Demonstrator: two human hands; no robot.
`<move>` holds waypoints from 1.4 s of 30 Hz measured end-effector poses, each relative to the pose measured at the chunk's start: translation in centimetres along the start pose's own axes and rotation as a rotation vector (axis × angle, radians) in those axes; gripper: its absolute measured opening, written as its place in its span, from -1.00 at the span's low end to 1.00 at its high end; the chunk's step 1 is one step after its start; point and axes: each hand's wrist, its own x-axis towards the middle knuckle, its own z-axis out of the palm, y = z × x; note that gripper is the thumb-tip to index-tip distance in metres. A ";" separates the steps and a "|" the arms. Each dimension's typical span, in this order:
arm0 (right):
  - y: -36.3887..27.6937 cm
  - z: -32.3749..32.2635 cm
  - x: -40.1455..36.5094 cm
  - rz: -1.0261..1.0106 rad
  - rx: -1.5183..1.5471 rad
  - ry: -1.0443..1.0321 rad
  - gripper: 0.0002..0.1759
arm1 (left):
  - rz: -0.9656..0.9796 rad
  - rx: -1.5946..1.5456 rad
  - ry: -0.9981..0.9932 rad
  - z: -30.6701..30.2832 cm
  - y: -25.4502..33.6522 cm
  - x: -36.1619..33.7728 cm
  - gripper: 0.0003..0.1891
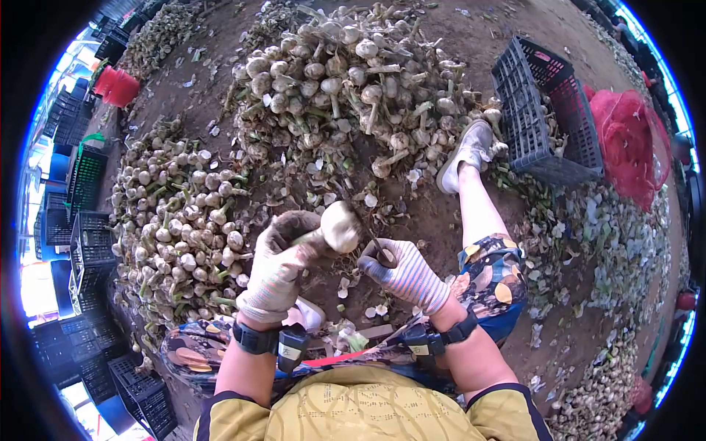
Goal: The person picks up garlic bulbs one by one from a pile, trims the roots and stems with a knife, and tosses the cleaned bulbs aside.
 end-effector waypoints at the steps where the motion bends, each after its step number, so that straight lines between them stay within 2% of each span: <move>1: -0.3 -0.1 -0.1 0.006 0.002 -0.001 -0.85 | -0.015 -0.005 -0.025 -0.4 -0.9 0.2 -0.40; 3: -1.4 -0.5 0.0 -0.189 -0.368 0.081 -0.81 | -0.012 0.093 -0.139 0.5 -0.8 -0.1 -0.38; 5: -1.3 -0.7 0.3 -0.209 -0.398 0.079 -0.82 | 0.037 0.096 -0.140 1.1 -1.4 -0.8 -0.41; 6: -1.5 -0.9 0.3 -0.217 -0.469 0.114 -0.81 | 0.039 0.349 -0.184 0.9 -1.1 -0.9 -0.47; 7: -1.7 -1.2 0.2 -0.227 -0.541 0.150 -0.80 | 0.034 0.349 -0.182 0.6 -1.0 -0.7 -0.47; 8: -1.9 -1.3 0.0 -0.290 -0.602 0.165 -0.77 | 0.000 0.356 -0.241 0.3 -1.0 -0.5 -0.37; 9: -2.3 -1.3 -0.4 -0.286 -0.600 0.165 -0.77 | -0.033 0.362 -0.300 0.4 -0.8 -0.4 -0.25; 10: -2.8 -1.2 -0.9 -0.346 -0.589 0.132 -0.74 | 0.078 0.261 -0.317 1.0 -0.7 -0.8 -0.25; 11: -3.0 -1.2 -1.2 -0.406 -0.577 0.100 -0.72 | 0.083 0.300 -0.312 0.8 -0.8 -1.0 -0.22; 13: -2.9 -1.1 -1.4 -0.412 -0.613 0.069 -0.67 | -0.023 0.361 -0.295 1.0 -0.3 -1.5 -0.23; 17: -2.7 -1.0 -1.2 -0.419 -0.719 0.070 -0.65 | -0.084 0.427 -0.230 1.6 -0.3 -1.4 -0.29; 19: -3.0 -0.9 -1.4 -0.427 -0.680 0.036 -0.66 | 0.072 0.489 -0.261 1.3 -0.8 -1.6 -0.07; 20: -3.1 -0.8 -1.5 -0.427 -0.681 0.032 -0.66 | -0.027 0.516 -0.210 1.5 -0.4 -1.6 -0.06; 21: -3.2 -0.7 -1.6 -0.425 -0.688 0.041 -0.67 | -0.027 0.514 -0.207 1.6 -0.2 -1.6 -0.06; 23: -3.1 -0.6 -1.6 -0.421 -0.695 0.053 -0.68 | 0.078 0.578 -0.210 1.7 -0.1 -1.6 -0.35; 25: -2.3 -0.6 -1.2 -0.509 -0.694 0.044 -0.70 | 0.010 0.534 -0.192 1.4 -0.8 -1.6 -0.37; 27: -1.1 -0.7 -0.6 -0.503 -0.650 0.044 -0.75 | -0.058 0.489 -0.175 0.7 -1.9 -1.7 -0.38; 29: 0.1 -0.9 0.2 -0.614 -0.558 0.061 -0.80 | 0.040 0.360 -0.373 0.0 -2.7 -1.9 -0.32; 30: 0.5 -1.4 0.5 -0.639 -0.560 0.048 -0.83 | 0.033 0.512 -0.403 0.7 -1.7 -2.2 -0.34; 31: 1.9 -1.7 0.9 -0.639 -0.565 0.048 -0.83 | 0.036 0.509 -0.405 0.6 -1.5 -2.6 -0.34; 33: 5.1 -2.4 2.2 -0.385 -0.592 0.181 -0.85 | -0.100 0.130 -0.453 0.0 -1.2 -3.9 -0.31; 34: 5.6 -3.3 2.7 -0.141 -0.724 0.126 -0.85 | -0.076 0.079 -0.512 0.6 -0.7 -5.1 -0.25; 35: 6.3 -3.5 2.9 -0.154 -0.665 0.147 -0.87 | 0.115 0.351 -0.546 -1.0 0.1 -4.8 -0.08; 36: 5.9 -3.3 3.0 -0.167 -0.430 0.221 -0.86 | 0.271 0.707 -0.127 -1.7 -0.1 -5.9 -0.12; 37: 5.6 -3.1 2.7 -0.170 -0.190 0.295 -0.85 | 0.415 1.000 -0.002 -3.7 1.9 -6.2 -0.26; 38: 4.3 -3.2 2.1 -0.082 -0.107 0.340 -0.84 | 0.584 0.106 0.405 -7.6 -0.2 -5.0 -0.48; 39: 3.1 -3.3 1.7 -0.086 -0.108 0.348 -0.84 | 0.668 -0.013 0.556 -9.0 3.9 -4.4 -0.65; 40: 2.0 -3.2 1.3 -0.063 -0.004 0.378 -0.86 | 0.766 -0.392 0.696 -9.4 6.2 -3.9 -0.78; 41: 0.9 -3.1 0.8 -0.035 0.098 0.400 -0.87 | 0.754 -0.520 0.788 -13.9 5.4 -3.6 -0.83; 42: -0.2 -3.0 0.5 0.006 0.254 0.363 -0.92 | 0.649 -0.276 0.749 -15.3 4.0 -2.4 -0.85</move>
